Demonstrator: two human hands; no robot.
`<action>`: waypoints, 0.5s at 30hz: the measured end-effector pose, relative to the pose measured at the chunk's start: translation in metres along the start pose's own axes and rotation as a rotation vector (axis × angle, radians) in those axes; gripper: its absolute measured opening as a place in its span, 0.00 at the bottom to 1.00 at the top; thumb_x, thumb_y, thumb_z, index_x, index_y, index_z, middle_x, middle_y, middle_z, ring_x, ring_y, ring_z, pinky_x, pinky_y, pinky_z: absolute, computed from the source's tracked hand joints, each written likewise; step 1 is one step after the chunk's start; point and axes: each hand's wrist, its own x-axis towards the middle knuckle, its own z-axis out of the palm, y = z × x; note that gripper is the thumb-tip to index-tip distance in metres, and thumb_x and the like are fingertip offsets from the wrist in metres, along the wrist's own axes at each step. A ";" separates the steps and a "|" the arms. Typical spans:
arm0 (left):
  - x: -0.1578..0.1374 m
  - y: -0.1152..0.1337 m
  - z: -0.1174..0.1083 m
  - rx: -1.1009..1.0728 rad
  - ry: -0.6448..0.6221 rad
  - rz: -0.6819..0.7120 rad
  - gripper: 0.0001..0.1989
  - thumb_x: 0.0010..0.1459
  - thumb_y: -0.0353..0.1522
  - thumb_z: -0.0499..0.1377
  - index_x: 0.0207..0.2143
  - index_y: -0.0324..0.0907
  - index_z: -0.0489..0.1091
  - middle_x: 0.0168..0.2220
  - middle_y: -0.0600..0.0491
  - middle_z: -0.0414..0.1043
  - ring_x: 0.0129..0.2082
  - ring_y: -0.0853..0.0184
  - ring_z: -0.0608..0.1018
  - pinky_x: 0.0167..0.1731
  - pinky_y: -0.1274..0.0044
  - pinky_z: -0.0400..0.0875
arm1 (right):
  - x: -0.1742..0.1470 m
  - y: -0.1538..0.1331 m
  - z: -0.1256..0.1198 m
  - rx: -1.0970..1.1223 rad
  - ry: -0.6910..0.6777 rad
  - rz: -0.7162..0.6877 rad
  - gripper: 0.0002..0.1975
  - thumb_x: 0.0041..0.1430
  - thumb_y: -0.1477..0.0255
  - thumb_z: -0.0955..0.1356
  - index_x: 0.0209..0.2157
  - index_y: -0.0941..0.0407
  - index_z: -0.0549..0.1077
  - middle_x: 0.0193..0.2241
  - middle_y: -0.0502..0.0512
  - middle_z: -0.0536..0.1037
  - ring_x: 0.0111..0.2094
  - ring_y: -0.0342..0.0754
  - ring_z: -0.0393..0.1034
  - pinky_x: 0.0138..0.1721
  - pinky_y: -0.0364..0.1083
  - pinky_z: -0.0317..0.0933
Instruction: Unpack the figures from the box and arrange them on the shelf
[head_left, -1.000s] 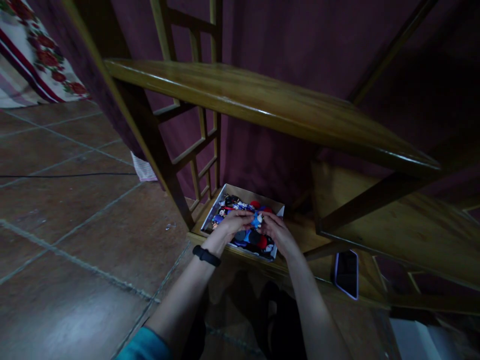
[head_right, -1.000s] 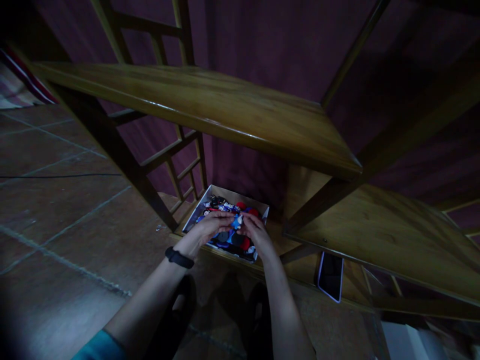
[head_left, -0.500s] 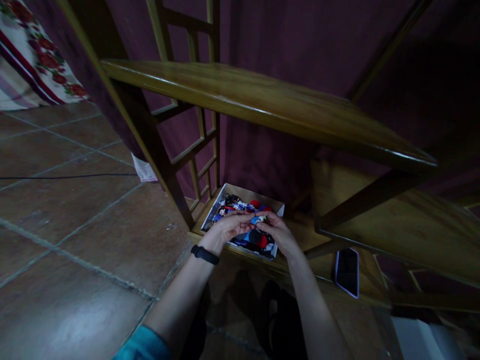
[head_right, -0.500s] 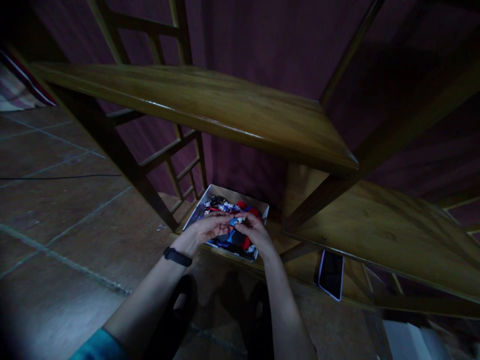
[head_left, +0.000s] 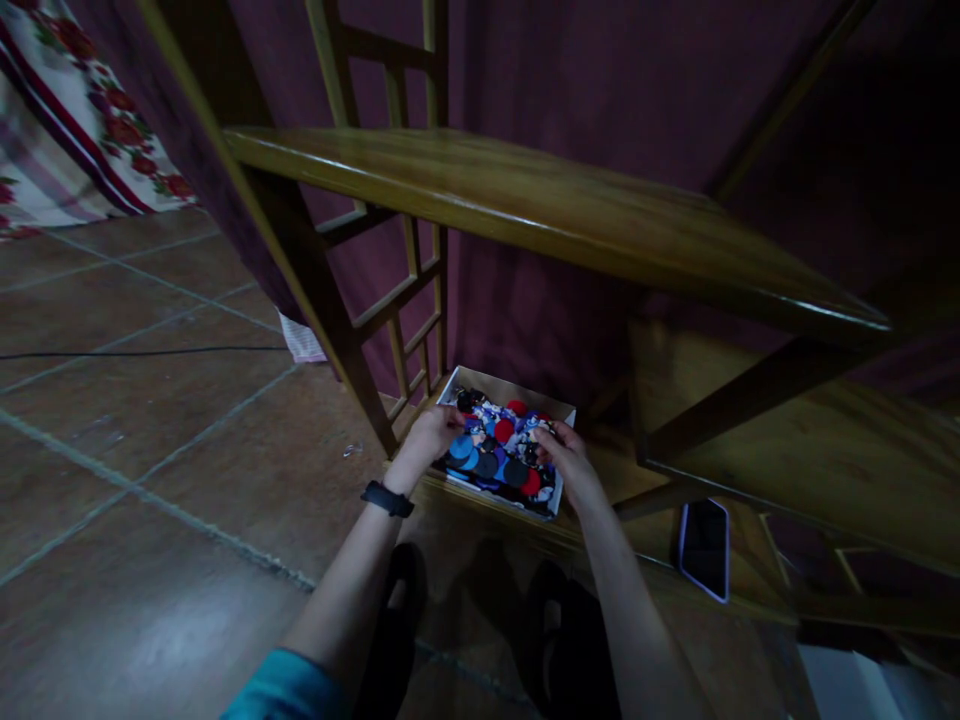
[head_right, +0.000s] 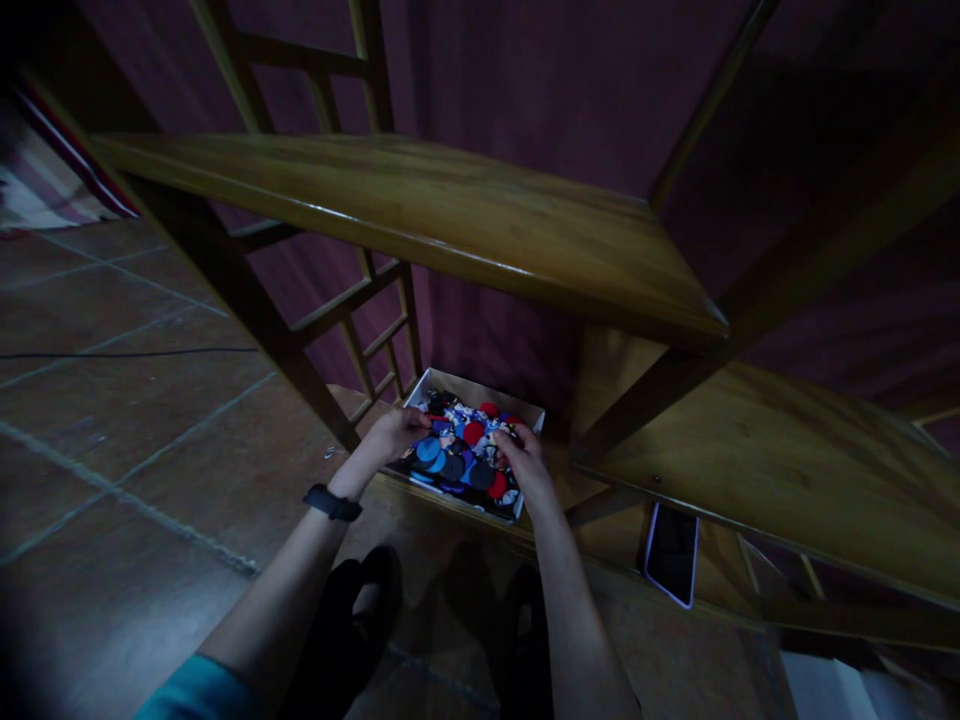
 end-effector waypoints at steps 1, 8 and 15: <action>-0.001 -0.002 0.002 0.107 -0.005 0.010 0.07 0.46 0.28 0.58 0.31 0.43 0.73 0.28 0.54 0.75 0.31 0.67 0.74 0.32 0.79 0.66 | 0.000 0.000 0.001 0.006 0.002 0.005 0.18 0.44 0.59 0.70 0.35 0.55 0.70 0.24 0.46 0.71 0.21 0.39 0.63 0.23 0.40 0.61; -0.007 0.003 0.017 0.517 -0.156 0.081 0.19 0.43 0.28 0.60 0.41 0.44 0.71 0.39 0.49 0.74 0.40 0.62 0.74 0.39 0.76 0.66 | -0.002 -0.002 0.007 0.073 -0.001 0.032 0.19 0.41 0.58 0.71 0.33 0.54 0.71 0.23 0.45 0.71 0.21 0.40 0.64 0.25 0.42 0.64; -0.015 0.015 0.024 0.617 -0.134 0.088 0.21 0.45 0.28 0.60 0.46 0.40 0.69 0.45 0.43 0.71 0.46 0.58 0.71 0.45 0.72 0.64 | -0.004 -0.005 0.007 0.150 -0.020 0.017 0.18 0.40 0.60 0.72 0.32 0.54 0.71 0.25 0.46 0.71 0.23 0.39 0.65 0.27 0.42 0.67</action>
